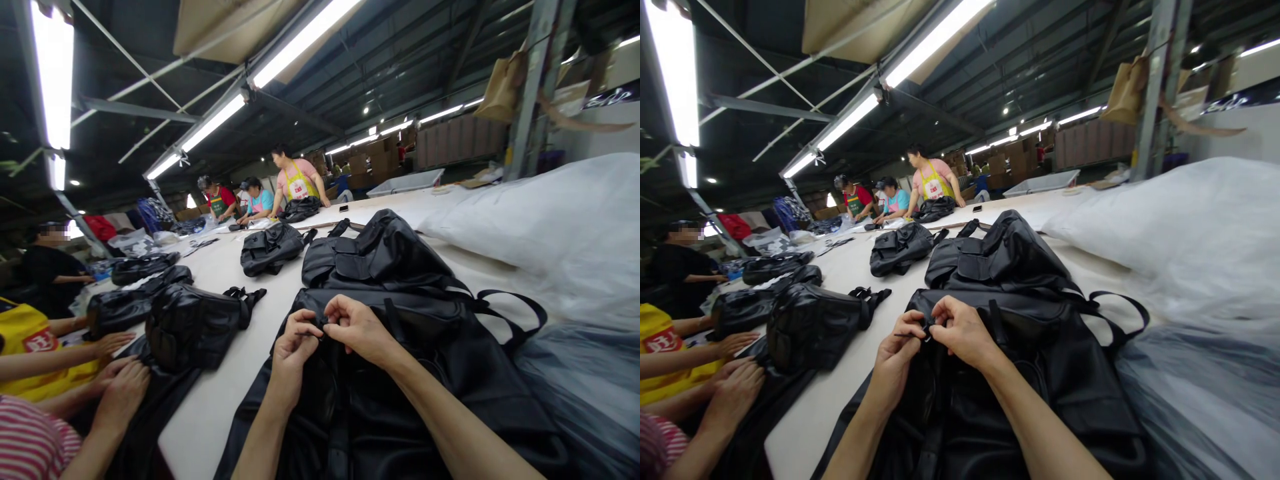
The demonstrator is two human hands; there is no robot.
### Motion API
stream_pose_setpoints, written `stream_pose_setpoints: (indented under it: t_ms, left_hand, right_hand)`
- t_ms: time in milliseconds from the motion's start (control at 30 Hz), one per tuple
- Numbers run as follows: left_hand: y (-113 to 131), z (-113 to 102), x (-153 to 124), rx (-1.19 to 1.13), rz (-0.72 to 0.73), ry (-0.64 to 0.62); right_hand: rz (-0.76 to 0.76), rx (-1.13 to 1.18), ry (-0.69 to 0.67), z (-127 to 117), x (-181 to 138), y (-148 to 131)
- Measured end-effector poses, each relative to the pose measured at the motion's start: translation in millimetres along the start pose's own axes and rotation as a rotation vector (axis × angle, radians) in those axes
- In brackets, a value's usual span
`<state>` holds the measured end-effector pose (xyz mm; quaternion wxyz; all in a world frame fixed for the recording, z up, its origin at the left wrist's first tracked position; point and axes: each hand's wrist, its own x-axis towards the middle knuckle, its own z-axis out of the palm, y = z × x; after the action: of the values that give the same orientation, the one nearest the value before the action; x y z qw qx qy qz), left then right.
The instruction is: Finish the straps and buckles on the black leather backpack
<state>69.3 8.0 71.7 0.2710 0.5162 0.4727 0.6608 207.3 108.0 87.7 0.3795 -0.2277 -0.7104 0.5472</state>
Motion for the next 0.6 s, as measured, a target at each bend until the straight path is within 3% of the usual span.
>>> stream_pose_setpoints:
  t_ms: [267,600]
  left_hand:
    - [1.2,-34.0,-13.4,0.016,-0.127,-0.163]
    - [6.3,-26.8,-13.8,-0.139,-0.155,-0.157]
  right_hand:
    - [0.004,0.038,-0.022,-0.8,-0.4,-1.1]
    - [-0.011,-0.014,-0.016,-2.5,-1.8,-4.7]
